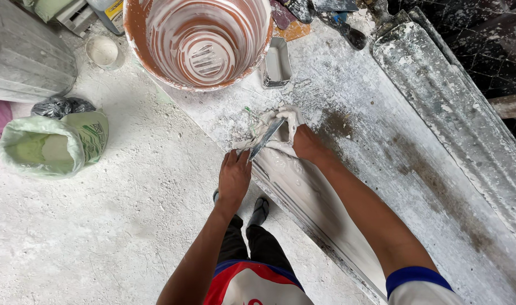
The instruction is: The person pours a white liquid from a bucket onto a long metal trough and then uses a trowel to spread and smooth the material along the trough's length. The person repeatedly scoops and spreads the mixture, maintaining an even layer.
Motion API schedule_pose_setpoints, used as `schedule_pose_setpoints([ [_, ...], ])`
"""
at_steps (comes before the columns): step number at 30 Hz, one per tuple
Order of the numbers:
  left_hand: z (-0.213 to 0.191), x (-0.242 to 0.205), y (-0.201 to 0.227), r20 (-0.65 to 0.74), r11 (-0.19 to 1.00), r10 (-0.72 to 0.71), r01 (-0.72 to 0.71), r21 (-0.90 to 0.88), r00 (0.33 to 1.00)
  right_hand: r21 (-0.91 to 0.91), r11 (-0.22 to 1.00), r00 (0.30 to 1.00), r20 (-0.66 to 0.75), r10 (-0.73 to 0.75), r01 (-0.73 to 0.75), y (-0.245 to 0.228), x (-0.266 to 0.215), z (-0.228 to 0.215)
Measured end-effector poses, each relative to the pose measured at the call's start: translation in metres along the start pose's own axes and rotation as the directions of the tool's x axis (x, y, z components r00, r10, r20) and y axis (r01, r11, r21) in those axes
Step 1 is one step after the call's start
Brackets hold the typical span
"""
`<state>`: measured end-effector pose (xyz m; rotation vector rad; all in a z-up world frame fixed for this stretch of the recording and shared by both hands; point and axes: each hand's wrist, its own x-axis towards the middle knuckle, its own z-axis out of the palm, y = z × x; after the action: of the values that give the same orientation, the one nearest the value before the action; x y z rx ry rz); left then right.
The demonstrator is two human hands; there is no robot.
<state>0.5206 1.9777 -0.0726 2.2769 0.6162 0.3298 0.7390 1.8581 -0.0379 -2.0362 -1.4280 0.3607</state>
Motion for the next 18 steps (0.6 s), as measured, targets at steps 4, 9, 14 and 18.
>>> schedule_pose_setpoints([
  [4,-0.002,0.003,-0.002,-0.005,0.991,-0.062,0.062,-0.115,0.998,-0.028,0.996,0.991,-0.101,-0.091,0.089,-0.004,0.006,-0.003],
  [9,0.007,0.0,-0.005,0.018,0.979,-0.094,0.096,-0.179,0.995,-0.023,0.982,0.982,-0.035,0.185,-0.186,-0.02,0.016,-0.001],
  [14,0.017,-0.005,-0.007,-0.048,0.998,-0.016,0.013,-0.063,0.999,-0.195,0.837,0.827,0.153,0.54,-0.511,-0.033,0.025,-0.001],
  [18,0.021,-0.006,-0.007,-0.049,0.995,-0.058,0.054,-0.088,0.997,-0.166,0.882,0.889,0.057,0.454,-0.44,-0.037,0.023,0.001],
])
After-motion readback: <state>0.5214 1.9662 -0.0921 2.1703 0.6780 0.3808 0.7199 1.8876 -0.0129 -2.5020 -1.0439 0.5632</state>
